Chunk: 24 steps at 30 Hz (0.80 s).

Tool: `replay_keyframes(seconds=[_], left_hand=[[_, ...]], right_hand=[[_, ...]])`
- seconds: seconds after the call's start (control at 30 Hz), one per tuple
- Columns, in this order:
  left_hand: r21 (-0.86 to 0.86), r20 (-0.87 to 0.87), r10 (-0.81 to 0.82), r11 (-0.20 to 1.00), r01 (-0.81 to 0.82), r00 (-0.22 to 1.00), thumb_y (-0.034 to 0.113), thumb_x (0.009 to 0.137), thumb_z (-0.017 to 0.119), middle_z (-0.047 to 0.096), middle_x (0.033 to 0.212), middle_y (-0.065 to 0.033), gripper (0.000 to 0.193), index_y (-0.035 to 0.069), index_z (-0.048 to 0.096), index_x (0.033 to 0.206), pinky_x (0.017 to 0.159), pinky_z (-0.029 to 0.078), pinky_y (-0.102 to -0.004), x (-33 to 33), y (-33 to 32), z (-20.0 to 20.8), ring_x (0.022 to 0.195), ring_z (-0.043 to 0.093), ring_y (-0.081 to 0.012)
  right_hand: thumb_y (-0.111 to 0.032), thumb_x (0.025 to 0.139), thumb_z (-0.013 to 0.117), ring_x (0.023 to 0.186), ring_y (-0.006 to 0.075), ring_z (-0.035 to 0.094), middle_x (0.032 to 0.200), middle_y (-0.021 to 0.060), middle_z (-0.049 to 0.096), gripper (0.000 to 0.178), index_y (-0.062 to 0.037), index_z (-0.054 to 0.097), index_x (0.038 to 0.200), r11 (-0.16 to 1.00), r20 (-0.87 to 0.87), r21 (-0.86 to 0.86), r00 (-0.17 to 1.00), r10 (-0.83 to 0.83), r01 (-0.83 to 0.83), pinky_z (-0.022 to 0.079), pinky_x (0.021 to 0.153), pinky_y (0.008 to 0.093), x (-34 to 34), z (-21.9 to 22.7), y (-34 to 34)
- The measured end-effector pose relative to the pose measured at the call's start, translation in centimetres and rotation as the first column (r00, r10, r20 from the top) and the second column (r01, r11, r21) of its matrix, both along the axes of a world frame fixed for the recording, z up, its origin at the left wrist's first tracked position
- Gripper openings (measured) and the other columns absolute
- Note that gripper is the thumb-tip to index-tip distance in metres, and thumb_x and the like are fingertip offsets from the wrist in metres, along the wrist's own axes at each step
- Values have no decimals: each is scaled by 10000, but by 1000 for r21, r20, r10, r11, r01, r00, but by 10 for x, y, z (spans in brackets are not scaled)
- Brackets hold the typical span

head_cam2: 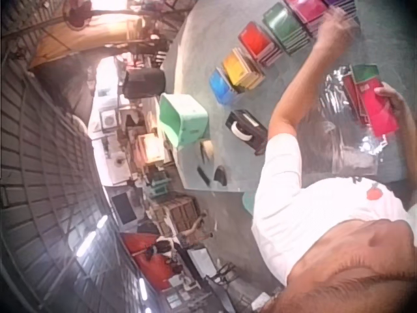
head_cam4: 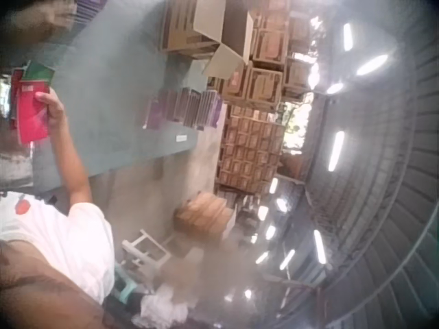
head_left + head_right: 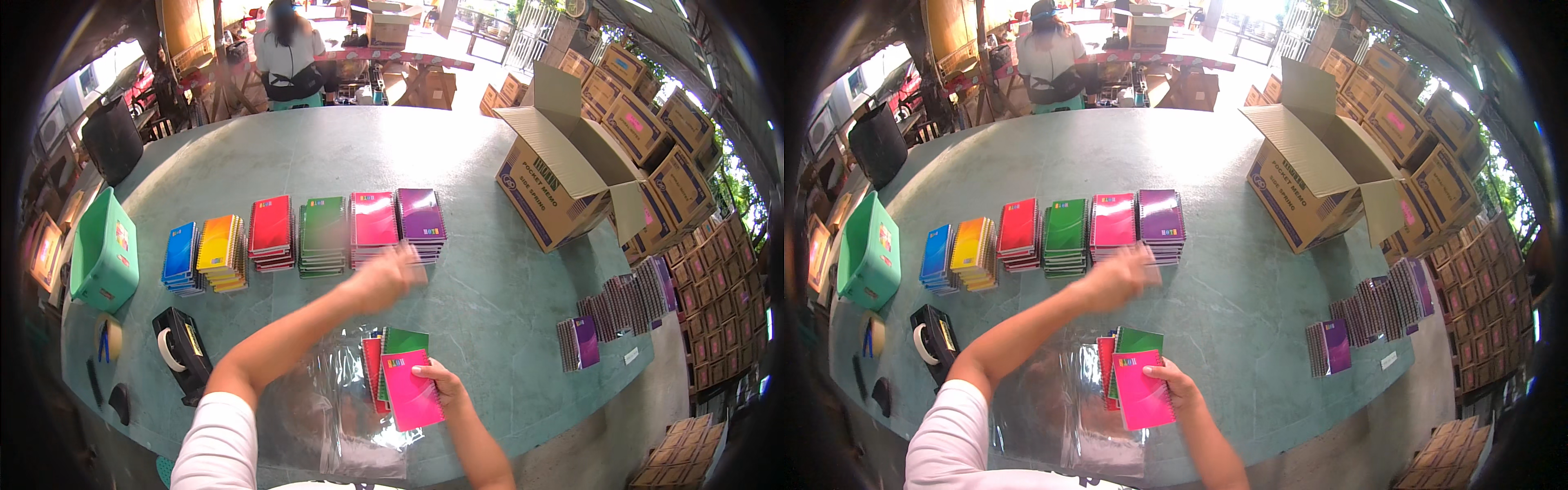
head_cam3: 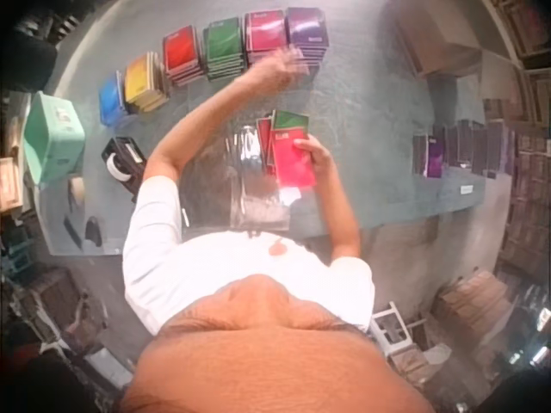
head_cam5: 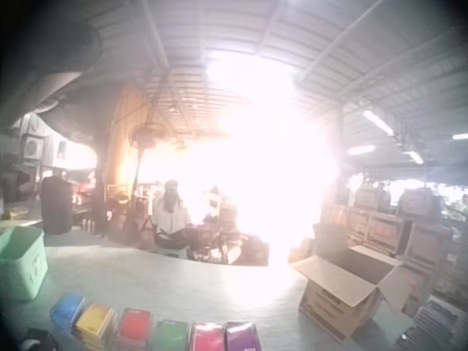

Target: The person gathers small colorful notebooks from various stacks, aligns them into a single pile, places the pile onto a plastic sheet, and wraps the notebooks by folding and taping the plastic sheet around them.

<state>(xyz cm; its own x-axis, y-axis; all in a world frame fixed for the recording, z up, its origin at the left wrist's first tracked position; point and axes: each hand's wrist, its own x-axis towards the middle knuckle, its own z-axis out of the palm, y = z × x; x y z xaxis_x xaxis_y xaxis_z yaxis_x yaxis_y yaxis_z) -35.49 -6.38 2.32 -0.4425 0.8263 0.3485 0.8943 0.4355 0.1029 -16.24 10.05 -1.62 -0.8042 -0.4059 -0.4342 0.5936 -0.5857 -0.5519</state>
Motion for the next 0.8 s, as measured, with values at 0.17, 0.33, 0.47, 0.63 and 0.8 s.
replay_keyframes(seconds=[0.17,0.33,0.47,0.63,0.8], left_hand=[[-112,-111,487,860,-497,867,118,792,628,610,1094,-184,285,28,595,1060,948,417,-395,-45,-23,5,1087,567,-259],[723,463,-68,606,-332,884,-128,709,520,625,876,-85,266,19,583,922,725,486,-317,0,-35,64,871,615,-237],[468,501,-540,826,314,676,-146,620,538,633,1018,-96,364,40,626,920,875,453,-375,49,-14,46,1033,576,-256],[-35,392,-203,971,235,897,18,687,603,543,1242,-172,391,58,637,1075,1019,368,-397,4,28,33,1220,462,-306],[44,-92,347,938,-344,933,65,751,583,626,1039,-130,259,7,615,1001,949,411,-429,-65,49,-1,1048,566,-285]], right_hand=[[-107,751,525,901,289,642,1019,188,634,372,61,550,1081,901,155,-404,983,-100,156,519,831,409,-4,-32,14],[-170,797,490,909,293,641,1034,194,633,374,65,553,1081,882,140,-397,966,-216,255,519,831,413,-13,-11,18],[-266,850,525,906,274,643,1005,159,637,389,45,549,1081,889,-15,-401,969,-247,221,528,817,393,-12,-29,25],[-265,833,657,895,232,643,1001,125,630,414,5,522,1117,965,102,-158,976,-192,207,538,800,378,-8,-20,10],[-180,816,692,920,208,633,1013,112,628,372,-32,534,1118,957,52,18,956,-290,289,541,796,370,-9,-9,8]])
